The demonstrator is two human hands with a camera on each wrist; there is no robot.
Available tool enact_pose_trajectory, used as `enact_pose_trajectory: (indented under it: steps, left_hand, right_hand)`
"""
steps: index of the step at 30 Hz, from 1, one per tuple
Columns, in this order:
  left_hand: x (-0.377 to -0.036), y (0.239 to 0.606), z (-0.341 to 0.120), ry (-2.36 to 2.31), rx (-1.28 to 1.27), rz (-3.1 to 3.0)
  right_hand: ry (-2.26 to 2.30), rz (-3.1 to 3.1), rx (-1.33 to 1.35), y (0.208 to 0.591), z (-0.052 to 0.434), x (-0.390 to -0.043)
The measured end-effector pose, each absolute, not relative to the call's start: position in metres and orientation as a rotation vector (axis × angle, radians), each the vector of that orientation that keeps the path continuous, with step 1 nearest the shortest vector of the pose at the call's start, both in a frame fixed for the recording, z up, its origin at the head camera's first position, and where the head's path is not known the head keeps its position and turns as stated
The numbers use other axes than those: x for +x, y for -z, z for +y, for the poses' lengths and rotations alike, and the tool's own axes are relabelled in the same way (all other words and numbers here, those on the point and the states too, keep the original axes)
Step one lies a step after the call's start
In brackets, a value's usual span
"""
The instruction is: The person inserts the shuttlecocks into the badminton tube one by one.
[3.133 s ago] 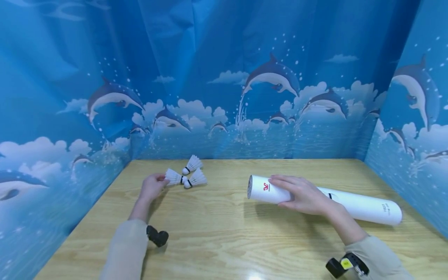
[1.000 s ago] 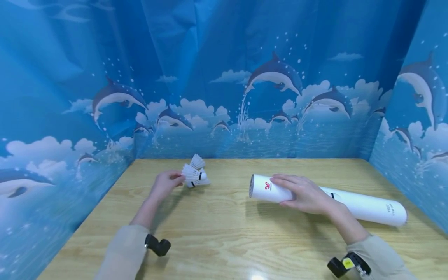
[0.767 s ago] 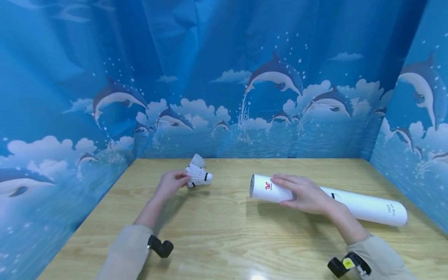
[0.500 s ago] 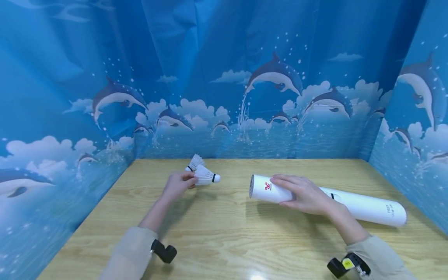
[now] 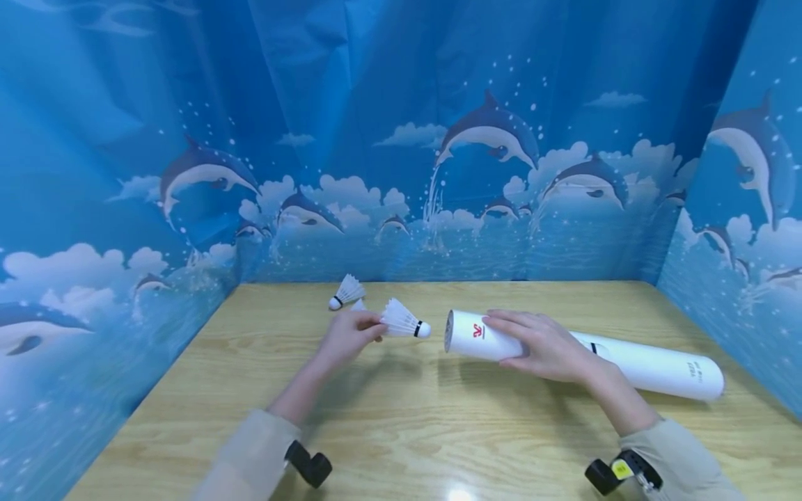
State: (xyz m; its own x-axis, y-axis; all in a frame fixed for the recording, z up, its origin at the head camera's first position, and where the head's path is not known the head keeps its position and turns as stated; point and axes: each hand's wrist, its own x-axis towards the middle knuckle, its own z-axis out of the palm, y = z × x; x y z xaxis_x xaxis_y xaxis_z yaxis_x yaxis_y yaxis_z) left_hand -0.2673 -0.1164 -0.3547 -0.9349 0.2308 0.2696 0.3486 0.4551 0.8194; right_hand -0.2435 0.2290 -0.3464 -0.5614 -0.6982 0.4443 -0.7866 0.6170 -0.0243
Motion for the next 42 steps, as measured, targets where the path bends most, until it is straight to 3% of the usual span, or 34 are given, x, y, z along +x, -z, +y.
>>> enact_pose_trajectory:
  steps: [27,42]
  left_hand:
    - [-0.259,0.359,-0.066,1.417,-0.73,-2.648]
    - [-0.256,0.361,-0.053,1.358,-0.712,-2.593]
  right_hand:
    - [-0.317,-2.444,1.203,0.348,0.224,-0.247]
    - [-0.341,-2.492,1.179,0.348,0.222,-0.246]
